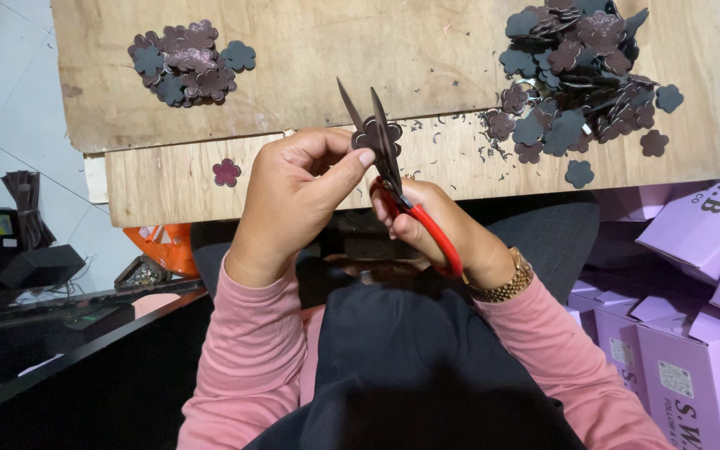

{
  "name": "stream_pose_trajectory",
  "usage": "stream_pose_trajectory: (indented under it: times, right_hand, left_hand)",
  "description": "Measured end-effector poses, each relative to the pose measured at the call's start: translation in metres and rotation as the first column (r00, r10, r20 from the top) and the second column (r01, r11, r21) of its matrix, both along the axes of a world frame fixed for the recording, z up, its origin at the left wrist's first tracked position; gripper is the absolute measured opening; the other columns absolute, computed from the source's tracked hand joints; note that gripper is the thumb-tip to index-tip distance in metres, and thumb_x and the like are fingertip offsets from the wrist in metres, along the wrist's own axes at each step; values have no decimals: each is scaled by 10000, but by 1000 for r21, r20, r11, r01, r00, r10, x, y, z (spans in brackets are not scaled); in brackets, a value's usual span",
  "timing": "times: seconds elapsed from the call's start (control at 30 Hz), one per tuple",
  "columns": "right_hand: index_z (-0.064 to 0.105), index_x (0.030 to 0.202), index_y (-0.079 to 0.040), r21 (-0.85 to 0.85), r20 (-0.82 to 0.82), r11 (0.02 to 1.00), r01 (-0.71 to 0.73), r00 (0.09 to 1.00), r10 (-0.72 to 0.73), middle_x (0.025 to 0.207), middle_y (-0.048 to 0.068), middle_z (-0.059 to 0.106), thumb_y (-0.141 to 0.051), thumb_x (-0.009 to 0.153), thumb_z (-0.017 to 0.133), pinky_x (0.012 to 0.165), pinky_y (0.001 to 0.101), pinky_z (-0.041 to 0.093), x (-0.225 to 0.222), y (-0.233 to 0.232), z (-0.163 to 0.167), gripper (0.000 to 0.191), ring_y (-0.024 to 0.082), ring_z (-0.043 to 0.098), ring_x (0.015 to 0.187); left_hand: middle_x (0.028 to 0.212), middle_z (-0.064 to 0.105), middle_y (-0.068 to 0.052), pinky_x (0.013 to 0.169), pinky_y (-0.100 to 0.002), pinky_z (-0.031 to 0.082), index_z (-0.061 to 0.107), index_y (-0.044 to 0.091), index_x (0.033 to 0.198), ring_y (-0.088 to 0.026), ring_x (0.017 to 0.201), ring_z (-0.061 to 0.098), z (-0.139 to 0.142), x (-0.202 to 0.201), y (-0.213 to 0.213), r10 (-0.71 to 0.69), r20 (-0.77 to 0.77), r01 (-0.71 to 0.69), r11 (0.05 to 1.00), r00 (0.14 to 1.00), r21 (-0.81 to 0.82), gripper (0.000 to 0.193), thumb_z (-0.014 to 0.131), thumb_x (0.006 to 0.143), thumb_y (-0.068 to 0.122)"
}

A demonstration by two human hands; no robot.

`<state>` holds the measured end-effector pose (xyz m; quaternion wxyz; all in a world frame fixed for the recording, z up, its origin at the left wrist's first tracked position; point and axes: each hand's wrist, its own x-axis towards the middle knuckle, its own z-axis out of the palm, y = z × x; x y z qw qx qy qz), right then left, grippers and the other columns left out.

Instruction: The person sits at a workbench and uses red-handled scissors to trim excess material from the edges of small flower-shaped leather pieces, one piece at a time. They place each trimmed piece onto a growing pile on the board and continue with the next piece.

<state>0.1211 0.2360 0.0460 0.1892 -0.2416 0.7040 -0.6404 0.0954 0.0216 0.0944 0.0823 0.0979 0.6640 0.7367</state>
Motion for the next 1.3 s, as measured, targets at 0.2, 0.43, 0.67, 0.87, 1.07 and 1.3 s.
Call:
stream_pose_trajectory:
  times: [0.2,0.43,0.67,0.87,1.07,1.3]
  right_hand:
    - [562,1066,-42,17,9,1000,-1,1000,1,919,-4,525,-796,936,523,740,246,448,0,1,2,766,91,486,837]
    - [534,1190,-22,-127,57,990,-58,996,65,1021,18,536,-749,945,589,813,259,489,-2,-2,5,769,109,530,907]
    - [514,1225,-15,0,-84,1000,27,996,-27,1088,42,532,-680,975,614,871,292,491,-2,-4,5,718,137,518,979]
    - [520,1183,-35,22,-115,999,44,993,-41,1064,31,524,-677,987,586,862,286,480,-4,-1,2,675,132,505,961]
    - [523,1261,-7,-35,-2,999,14,1000,-14,1080,25,547,-708,972,567,843,271,488,-2,1,-1,759,114,519,936]
    - [534,1272,-4,-57,26,998,-4,1000,5,1082,29,564,-743,957,553,841,263,492,0,3,1,804,107,535,948]
  left_hand:
    - [885,689,0,689,-190,496,670,13,993,-44,795,617,-1,-2,1,65,-28,-66,997,998,-47,85,739,967,55]
    - [928,708,-19,720,-181,508,637,35,1030,-39,814,634,-7,-3,7,129,75,-142,967,989,211,96,714,975,17]
    - [935,698,-28,759,-193,514,635,27,1002,-49,832,631,-14,-4,16,147,78,-163,945,986,282,116,736,974,-23]
    - [935,721,-57,790,-212,553,630,26,978,-80,851,681,-16,-4,20,106,111,-134,949,988,287,106,719,958,-26]
    - [932,717,-64,768,-213,533,610,27,979,-81,837,661,-18,-4,18,95,110,-120,961,989,248,122,724,955,-13]
    - [917,717,-74,790,-236,566,598,17,977,-102,837,686,-16,-4,14,79,129,-109,963,989,246,105,696,950,-13]
